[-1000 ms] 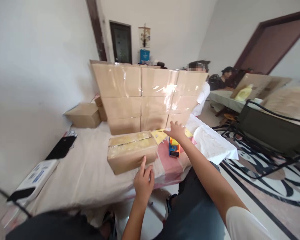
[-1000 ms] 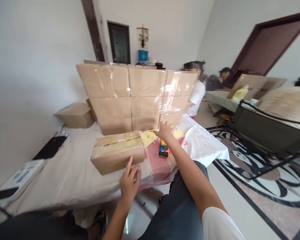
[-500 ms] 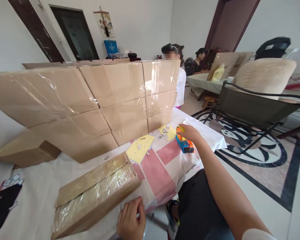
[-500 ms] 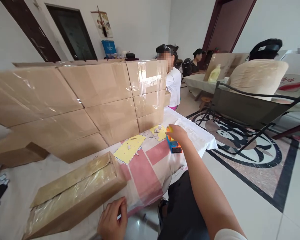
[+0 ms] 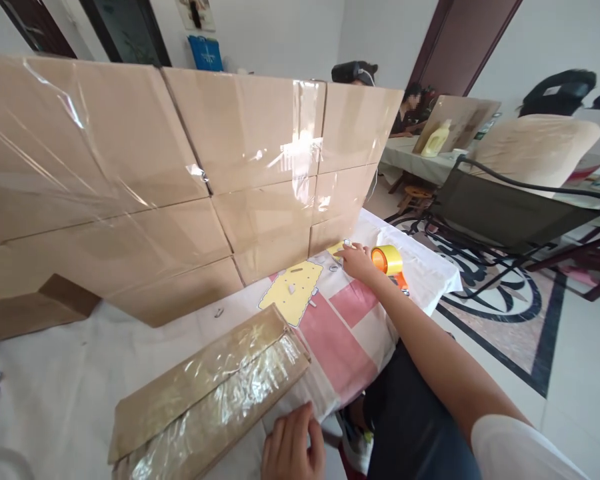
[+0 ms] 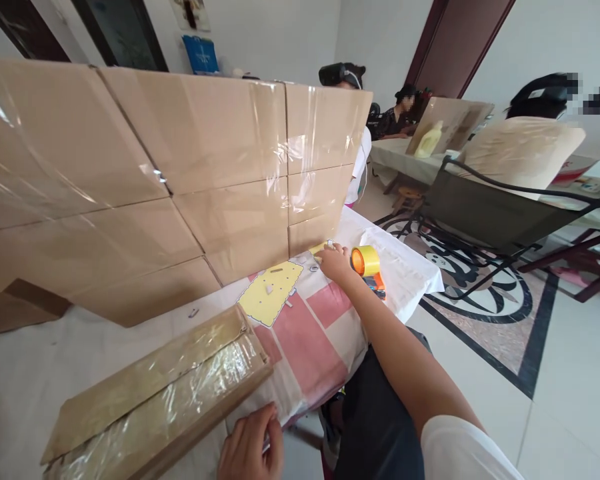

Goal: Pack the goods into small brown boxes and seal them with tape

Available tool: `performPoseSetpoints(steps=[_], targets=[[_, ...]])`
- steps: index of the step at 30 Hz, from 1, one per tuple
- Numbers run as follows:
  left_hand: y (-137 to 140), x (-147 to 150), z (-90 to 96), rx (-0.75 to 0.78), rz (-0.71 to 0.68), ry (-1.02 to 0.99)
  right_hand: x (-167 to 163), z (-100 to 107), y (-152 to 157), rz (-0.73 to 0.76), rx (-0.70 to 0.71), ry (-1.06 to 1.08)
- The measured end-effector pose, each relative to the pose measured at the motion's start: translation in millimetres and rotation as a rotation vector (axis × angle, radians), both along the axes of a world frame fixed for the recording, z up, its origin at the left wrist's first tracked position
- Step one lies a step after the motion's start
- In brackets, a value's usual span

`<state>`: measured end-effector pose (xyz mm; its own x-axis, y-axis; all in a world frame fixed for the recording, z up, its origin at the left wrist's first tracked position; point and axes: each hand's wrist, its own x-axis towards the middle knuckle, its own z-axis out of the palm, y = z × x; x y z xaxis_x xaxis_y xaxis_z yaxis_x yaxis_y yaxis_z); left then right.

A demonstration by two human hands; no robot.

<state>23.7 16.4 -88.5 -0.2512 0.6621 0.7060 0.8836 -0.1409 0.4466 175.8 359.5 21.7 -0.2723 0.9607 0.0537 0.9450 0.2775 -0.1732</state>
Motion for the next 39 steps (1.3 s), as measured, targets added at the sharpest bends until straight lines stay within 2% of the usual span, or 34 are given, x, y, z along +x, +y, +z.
performPoseSetpoints(steps=[2, 4, 12, 18, 26, 34, 39], targets=[[0.2, 0.0, 2.0, 0.012, -0.003, -0.019, -0.3, -14.4, 6.9, -0.049, -0.069, -0.012], [0.8, 0.4, 2.8, 0.033, 0.014, -0.035, 1.4, -23.0, 12.2, -0.074, -0.066, 0.011], [3.0, 4.1, -2.4, 0.088, 0.04, -0.105, -8.0, -26.5, 19.3, -0.184, 0.131, 0.198], [2.7, 4.9, 4.7, 0.084, 0.046, -0.111, -8.8, -24.5, 16.7, -0.211, 0.265, 0.626], [0.5, 3.3, 4.4, 0.054, 0.029, -0.091, -1.5, -31.2, 22.6, -0.261, 0.213, 0.706], [-0.6, 3.2, 3.6, 0.034, 0.034, -0.087, 4.9, -36.6, 21.5, -0.229, 0.168, 0.703], [-0.6, 4.3, 3.9, 0.045, 0.043, -0.105, 3.2, -32.2, 17.7, -0.264, 0.117, 0.78]])
